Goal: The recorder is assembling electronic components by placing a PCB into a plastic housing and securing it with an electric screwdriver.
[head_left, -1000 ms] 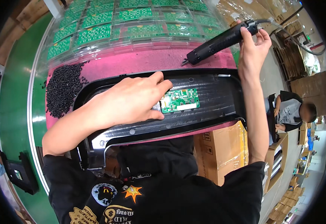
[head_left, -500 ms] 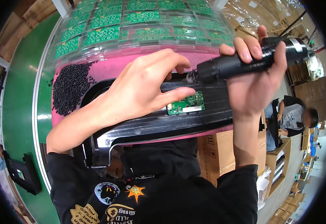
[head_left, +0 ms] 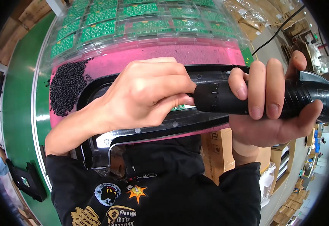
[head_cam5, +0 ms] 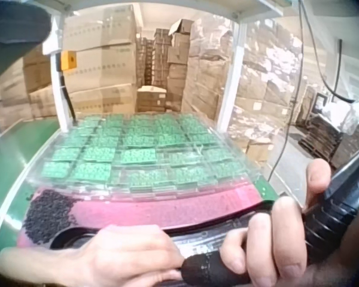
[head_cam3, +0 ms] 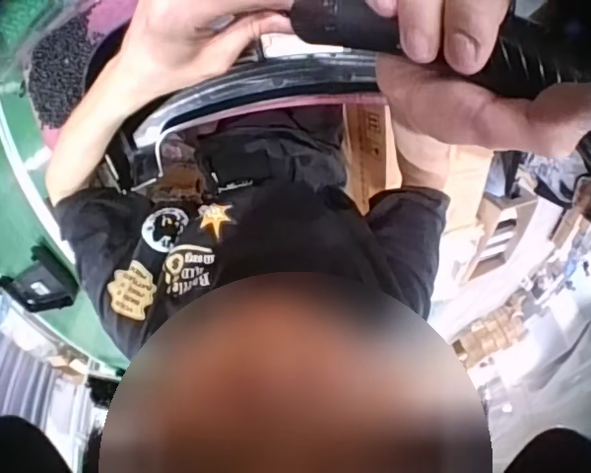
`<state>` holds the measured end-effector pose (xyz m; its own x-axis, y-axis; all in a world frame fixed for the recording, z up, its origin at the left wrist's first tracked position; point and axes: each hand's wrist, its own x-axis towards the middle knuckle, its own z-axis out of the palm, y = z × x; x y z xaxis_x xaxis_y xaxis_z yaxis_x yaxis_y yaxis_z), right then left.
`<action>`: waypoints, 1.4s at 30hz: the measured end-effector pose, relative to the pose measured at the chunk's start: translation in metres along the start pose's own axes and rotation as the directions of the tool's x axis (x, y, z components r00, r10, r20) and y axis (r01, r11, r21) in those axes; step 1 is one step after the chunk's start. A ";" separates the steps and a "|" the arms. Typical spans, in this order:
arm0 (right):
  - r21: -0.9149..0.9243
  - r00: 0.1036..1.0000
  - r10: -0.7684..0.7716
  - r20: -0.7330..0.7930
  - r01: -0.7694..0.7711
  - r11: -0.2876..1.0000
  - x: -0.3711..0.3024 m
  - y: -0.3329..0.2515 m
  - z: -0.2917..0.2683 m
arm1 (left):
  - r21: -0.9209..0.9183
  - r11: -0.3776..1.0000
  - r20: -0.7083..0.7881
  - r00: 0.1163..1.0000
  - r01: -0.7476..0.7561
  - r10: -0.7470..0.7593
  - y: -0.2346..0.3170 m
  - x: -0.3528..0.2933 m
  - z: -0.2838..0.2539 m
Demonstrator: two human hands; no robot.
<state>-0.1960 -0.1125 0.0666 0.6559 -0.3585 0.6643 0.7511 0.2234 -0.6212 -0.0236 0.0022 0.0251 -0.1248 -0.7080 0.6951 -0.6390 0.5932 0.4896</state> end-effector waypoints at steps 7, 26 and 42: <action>-0.170 0.990 0.030 -0.139 -0.054 0.984 -0.005 -0.013 0.022 | -0.019 0.999 -0.090 0.995 0.040 -0.041 0.008 0.000 0.005; -0.264 0.988 -0.133 -0.078 0.108 0.958 -0.006 -0.020 0.019 | -0.201 0.929 0.123 0.949 0.310 -0.290 -0.001 -0.003 0.004; -0.339 0.983 -0.175 -0.051 0.148 0.929 -0.009 -0.016 0.019 | -0.111 0.950 0.164 0.948 0.292 -0.272 -0.005 -0.002 -0.001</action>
<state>-0.2126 -0.0953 0.0786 0.5098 -0.4376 0.7406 0.7694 -0.1531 -0.6201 -0.0194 0.0009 0.0214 -0.0690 -0.8958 0.4390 -0.5595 0.3991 0.7264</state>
